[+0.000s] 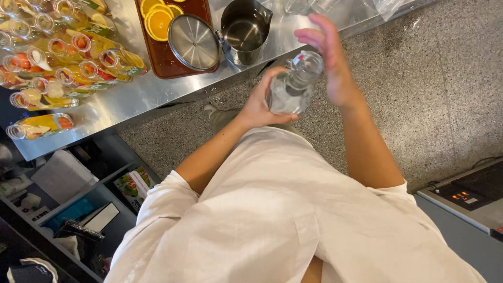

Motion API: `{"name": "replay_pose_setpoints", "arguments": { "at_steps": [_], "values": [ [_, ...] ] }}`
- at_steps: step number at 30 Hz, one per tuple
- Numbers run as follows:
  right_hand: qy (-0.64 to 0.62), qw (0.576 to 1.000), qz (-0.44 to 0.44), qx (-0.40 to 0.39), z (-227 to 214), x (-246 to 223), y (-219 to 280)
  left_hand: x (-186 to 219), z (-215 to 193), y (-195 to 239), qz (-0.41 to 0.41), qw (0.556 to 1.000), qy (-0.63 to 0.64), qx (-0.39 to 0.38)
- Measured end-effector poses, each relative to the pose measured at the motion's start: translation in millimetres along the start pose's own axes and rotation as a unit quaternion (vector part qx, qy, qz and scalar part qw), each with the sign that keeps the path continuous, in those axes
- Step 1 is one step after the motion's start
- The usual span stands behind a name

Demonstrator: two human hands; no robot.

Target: Preparing fruit-filled glasses and pouring liquids from glass bottles into a metal pitcher.

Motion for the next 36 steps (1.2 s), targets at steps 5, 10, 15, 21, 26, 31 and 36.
{"name": "replay_pose_setpoints", "arguments": {
  "at_steps": [5, 10, 15, 21, 26, 31, 36],
  "values": [
    [0.109, 0.984, -0.045, -0.133, 6, 107, 41, -11, -8, -2, -0.047, 0.995, 0.069, 0.057],
    [0.097, 0.995, 0.019, -0.013, 10, 122, 54, -32, -9, -2, -0.079, 0.995, -0.014, 0.058],
    [0.114, 0.99, -0.003, 0.076, -4, 91, 58, -20, -2, -27, -0.082, 0.997, -0.007, 0.015],
    [0.472, 0.872, -0.076, 0.104, -17, 33, 61, -61, -1, -45, -0.112, 0.972, 0.167, 0.12],
    [0.516, 0.85, -0.014, 0.11, -19, 8, 62, -108, -4, -47, -0.127, 0.952, 0.214, 0.177],
    [0.608, 0.785, -0.07, 0.1, -30, -9, 57, -74, -9, -55, -0.259, 0.914, 0.248, 0.191],
    [0.662, 0.738, -0.102, 0.079, -29, -38, 50, -88, -9, -66, -0.243, 0.894, 0.332, 0.179]
  ]
}}
Point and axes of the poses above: each hand's wrist, its own y-axis away from the middle knuckle, its own z-axis out of the palm, x = y × z, the point moved 6 cm from there along -y, towards the middle knuckle, and after that the axes turned 1 degree about x, right-handed, at the moved point
